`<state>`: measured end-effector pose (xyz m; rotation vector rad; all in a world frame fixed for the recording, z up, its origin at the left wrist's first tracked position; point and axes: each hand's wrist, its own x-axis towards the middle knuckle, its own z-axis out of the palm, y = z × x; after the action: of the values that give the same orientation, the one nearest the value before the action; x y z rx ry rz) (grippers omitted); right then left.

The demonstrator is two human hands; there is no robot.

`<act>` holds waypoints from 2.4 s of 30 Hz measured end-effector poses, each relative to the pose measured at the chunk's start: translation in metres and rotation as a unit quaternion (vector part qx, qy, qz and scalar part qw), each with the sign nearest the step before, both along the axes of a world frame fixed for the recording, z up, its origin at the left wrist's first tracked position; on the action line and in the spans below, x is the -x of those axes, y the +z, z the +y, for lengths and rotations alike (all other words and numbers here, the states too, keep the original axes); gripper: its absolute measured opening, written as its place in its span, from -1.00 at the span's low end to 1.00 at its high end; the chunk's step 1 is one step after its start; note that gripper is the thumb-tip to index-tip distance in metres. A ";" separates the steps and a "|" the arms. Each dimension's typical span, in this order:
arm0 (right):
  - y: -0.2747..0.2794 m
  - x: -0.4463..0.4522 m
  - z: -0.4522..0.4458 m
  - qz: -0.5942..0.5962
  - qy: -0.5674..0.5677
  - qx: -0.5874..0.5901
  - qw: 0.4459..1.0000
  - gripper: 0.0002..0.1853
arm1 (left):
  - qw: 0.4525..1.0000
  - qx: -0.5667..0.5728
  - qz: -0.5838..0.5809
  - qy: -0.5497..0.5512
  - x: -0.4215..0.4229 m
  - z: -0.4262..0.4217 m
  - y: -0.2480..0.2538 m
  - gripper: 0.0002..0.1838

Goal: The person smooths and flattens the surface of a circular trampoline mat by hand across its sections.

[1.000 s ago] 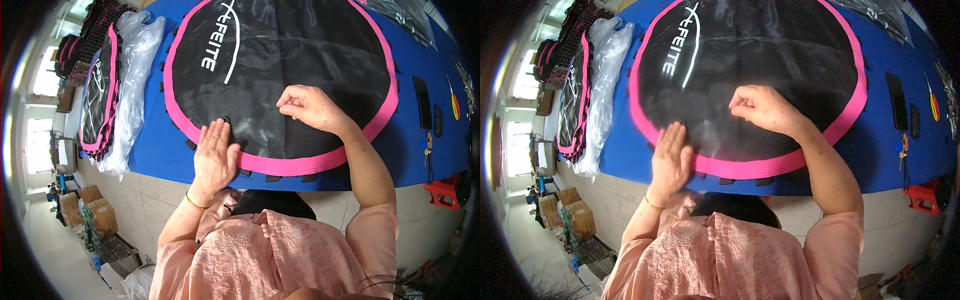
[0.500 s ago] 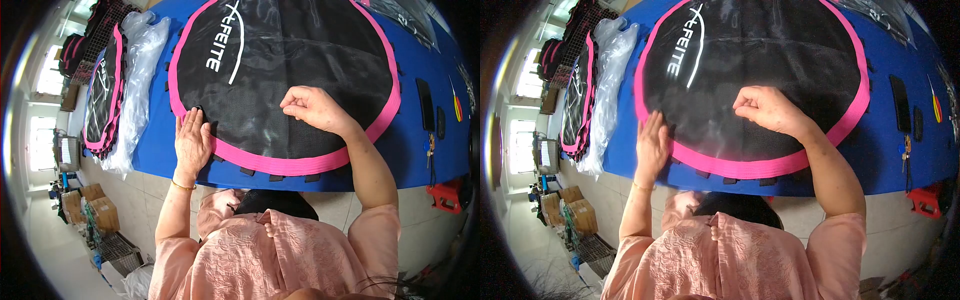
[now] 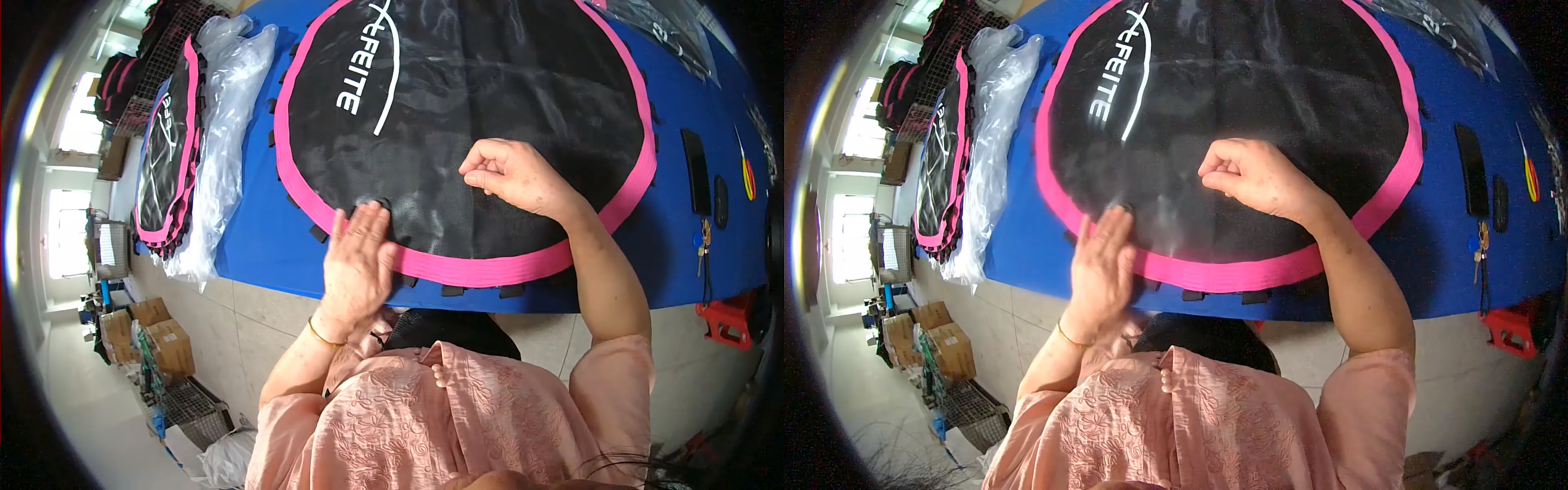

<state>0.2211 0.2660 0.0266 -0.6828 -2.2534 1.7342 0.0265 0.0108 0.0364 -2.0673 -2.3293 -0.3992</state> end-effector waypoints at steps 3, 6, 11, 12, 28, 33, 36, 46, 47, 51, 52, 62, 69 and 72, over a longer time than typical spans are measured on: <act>0.003 0.000 -0.001 -0.005 0.000 0.019 1.000 -0.90 | 0.999 -0.021 0.021 0.017 0.014 0.003 -0.004 -0.47; -0.003 0.001 0.000 0.007 0.002 0.019 1.000 -0.90 | 1.000 0.008 0.001 -0.009 0.000 0.002 0.002 -0.45; -0.006 0.001 0.001 0.008 0.004 0.012 1.000 -0.90 | 0.992 0.014 -0.070 -0.105 -0.047 0.008 0.003 -0.40; -0.007 0.001 0.002 0.009 0.007 0.008 1.000 -0.90 | 0.989 0.017 -0.083 -0.124 -0.055 0.011 0.004 -0.39; 0.000 -0.001 0.002 0.007 0.006 0.010 1.000 -0.86 | 0.999 -0.038 0.027 -0.021 0.006 0.036 -0.007 -0.48; -0.008 0.000 0.003 0.031 0.005 0.017 0.999 -0.84 | 0.995 -0.022 -0.037 -0.089 -0.038 0.030 -0.002 -0.43; 0.004 0.000 0.000 0.003 -0.008 0.038 0.999 -0.83 | 0.994 -0.020 -0.049 -0.091 -0.037 0.027 0.004 -0.43; -0.005 0.001 0.003 0.020 0.006 0.010 1.000 -0.81 | 0.988 -0.014 0.101 0.120 0.091 0.027 -0.016 -0.46; -0.004 0.001 0.003 0.021 0.006 0.008 1.000 -0.81 | 0.987 -0.014 0.091 0.135 0.101 0.029 -0.016 -0.45; -0.002 0.000 0.003 0.022 0.007 0.000 1.000 -0.81 | 0.986 -0.021 0.073 0.151 0.119 0.037 -0.018 -0.43; -0.001 0.000 0.003 0.022 0.008 0.000 1.000 -0.81 | 0.986 -0.020 0.072 0.148 0.119 0.038 -0.018 -0.43; -0.005 0.001 0.002 0.021 0.006 0.024 0.999 -0.82 | 1.000 -0.002 -0.008 0.006 0.010 0.004 -0.001 -0.43; 0.005 0.000 0.001 -0.001 0.003 0.026 1.000 -0.81 | 0.996 -0.006 0.057 0.067 0.047 0.010 -0.007 -0.49; -0.007 0.001 0.002 0.037 0.007 0.017 0.999 -0.81 | 0.992 -0.025 0.067 0.108 0.072 0.016 -0.009 -0.50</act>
<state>0.2205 0.2685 0.0199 -0.6007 -2.1887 1.7773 -0.0460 0.0266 0.0274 -1.7387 -2.4020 -0.2993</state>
